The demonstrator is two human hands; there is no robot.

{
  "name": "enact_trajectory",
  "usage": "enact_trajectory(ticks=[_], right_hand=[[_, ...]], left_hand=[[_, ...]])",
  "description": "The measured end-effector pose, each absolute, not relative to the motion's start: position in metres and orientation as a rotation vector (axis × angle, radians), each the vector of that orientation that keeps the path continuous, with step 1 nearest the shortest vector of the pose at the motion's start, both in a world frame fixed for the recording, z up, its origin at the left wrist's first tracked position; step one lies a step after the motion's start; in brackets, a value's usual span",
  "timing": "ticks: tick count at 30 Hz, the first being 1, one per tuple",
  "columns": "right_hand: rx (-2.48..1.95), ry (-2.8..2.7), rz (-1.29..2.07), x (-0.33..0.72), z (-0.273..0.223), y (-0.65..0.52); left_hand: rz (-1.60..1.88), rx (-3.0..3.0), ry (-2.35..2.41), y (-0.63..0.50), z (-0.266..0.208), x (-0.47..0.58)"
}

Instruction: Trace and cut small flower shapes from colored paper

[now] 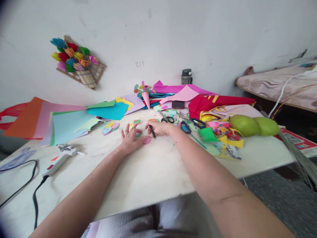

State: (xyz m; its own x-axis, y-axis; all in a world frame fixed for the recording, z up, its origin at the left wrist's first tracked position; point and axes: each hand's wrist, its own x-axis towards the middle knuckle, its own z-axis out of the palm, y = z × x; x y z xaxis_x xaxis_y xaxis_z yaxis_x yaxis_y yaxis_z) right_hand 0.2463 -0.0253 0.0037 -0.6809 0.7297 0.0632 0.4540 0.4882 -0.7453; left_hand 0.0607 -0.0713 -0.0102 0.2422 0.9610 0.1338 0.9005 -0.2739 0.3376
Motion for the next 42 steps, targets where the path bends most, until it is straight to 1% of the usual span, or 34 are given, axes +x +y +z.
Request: enact_trajectory(ticks=[7, 17, 35, 42], right_hand=[[-1.002, -2.347, 1.079, 0.245, 0.004, -0.026], [-1.003, -2.34, 1.094, 0.246, 0.005, -0.026], [-1.027, -2.367, 1.075, 0.245, 0.007, -0.028], [-1.028, -2.385, 1.043, 0.245, 0.006, -0.027]], left_hand=[[0.384, 2.339, 1.765, -0.066, -0.015, 0.056], [0.364, 2.275, 1.723, -0.065, -0.014, 0.056], [0.297, 2.156, 1.664, -0.079, 0.013, 0.055], [0.229, 2.324, 1.575, -0.082, 0.018, 0.055]])
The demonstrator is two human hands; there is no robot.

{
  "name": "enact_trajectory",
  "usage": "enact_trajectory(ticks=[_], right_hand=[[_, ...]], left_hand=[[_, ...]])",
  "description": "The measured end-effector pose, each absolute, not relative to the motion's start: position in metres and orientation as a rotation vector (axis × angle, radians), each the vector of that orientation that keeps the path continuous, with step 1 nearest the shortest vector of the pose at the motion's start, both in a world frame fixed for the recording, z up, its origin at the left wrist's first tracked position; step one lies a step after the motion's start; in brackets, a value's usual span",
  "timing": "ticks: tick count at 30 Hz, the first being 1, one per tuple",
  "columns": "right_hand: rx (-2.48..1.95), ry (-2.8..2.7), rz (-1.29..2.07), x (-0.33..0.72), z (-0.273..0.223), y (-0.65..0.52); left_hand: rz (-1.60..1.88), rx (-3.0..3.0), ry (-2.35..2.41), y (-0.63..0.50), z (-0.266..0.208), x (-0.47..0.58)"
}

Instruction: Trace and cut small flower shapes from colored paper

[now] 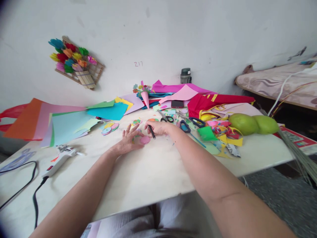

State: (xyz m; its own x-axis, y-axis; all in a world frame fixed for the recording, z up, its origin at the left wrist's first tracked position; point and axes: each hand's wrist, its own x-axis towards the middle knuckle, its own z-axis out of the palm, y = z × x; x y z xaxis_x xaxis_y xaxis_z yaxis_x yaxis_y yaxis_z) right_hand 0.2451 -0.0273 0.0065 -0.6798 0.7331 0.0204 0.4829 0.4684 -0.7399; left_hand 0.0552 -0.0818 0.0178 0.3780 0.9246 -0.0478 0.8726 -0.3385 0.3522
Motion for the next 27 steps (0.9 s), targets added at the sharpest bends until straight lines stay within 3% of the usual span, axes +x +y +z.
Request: enact_trajectory(ticks=[27], right_hand=[[-1.009, -2.382, 1.038, 0.246, 0.005, -0.027]], left_hand=[[0.319, 2.391, 1.604, -0.076, 0.005, 0.058]])
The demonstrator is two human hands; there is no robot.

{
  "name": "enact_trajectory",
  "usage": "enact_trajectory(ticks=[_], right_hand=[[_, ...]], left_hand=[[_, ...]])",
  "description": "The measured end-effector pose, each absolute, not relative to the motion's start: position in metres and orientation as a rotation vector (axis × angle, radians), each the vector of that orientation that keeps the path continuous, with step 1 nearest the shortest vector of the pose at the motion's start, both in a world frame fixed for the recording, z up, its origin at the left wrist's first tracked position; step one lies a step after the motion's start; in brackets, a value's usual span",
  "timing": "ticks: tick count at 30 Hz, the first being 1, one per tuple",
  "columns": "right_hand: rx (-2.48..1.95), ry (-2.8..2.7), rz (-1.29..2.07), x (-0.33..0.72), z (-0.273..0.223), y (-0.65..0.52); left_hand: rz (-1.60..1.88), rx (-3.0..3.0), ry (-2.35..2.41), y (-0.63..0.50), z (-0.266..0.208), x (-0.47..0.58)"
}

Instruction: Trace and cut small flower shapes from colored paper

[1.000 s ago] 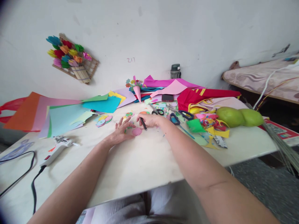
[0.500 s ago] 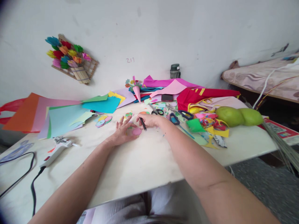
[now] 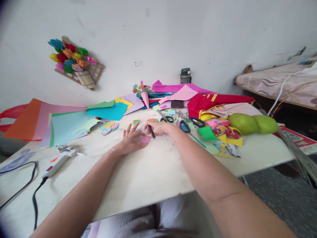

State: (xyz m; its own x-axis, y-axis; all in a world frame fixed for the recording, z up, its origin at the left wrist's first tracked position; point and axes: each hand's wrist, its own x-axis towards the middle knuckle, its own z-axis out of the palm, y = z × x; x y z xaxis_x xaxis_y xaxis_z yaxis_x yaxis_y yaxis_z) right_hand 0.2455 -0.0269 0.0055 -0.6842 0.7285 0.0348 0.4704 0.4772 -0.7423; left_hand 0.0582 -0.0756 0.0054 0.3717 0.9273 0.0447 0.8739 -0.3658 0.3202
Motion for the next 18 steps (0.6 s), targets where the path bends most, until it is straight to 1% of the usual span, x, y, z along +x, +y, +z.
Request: enact_trajectory(ticks=[18], right_hand=[[-1.035, -2.401, 1.019, 0.2456, 0.0084, -0.0285]], left_hand=[[0.383, 2.386, 1.609, -0.0736, -0.0004, 0.0563]])
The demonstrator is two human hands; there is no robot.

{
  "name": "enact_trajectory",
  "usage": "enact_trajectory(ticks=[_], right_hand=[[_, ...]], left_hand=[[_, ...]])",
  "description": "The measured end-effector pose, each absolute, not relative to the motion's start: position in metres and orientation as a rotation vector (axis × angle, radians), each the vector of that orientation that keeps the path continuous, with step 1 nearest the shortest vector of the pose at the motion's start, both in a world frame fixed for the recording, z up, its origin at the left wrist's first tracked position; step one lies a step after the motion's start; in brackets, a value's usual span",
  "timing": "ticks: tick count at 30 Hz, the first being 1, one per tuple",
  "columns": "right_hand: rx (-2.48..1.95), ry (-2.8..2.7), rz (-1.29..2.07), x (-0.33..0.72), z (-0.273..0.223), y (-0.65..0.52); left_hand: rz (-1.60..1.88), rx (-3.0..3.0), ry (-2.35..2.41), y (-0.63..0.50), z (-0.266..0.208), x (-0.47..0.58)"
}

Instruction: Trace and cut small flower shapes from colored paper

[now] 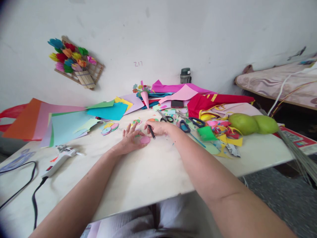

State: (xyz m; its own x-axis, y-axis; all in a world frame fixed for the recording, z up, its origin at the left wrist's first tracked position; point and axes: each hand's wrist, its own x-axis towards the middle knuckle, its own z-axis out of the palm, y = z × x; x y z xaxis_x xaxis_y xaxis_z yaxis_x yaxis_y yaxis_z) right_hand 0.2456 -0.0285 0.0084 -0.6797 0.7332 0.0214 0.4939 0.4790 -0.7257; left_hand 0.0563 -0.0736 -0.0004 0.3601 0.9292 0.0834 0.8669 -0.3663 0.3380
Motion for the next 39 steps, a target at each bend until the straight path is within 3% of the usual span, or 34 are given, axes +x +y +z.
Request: enact_trajectory(ticks=[39], right_hand=[[-1.087, -2.402, 0.964, 0.2417, 0.0106, -0.0308]], left_hand=[[0.411, 2.373, 1.621, -0.0691, -0.0059, 0.0535]])
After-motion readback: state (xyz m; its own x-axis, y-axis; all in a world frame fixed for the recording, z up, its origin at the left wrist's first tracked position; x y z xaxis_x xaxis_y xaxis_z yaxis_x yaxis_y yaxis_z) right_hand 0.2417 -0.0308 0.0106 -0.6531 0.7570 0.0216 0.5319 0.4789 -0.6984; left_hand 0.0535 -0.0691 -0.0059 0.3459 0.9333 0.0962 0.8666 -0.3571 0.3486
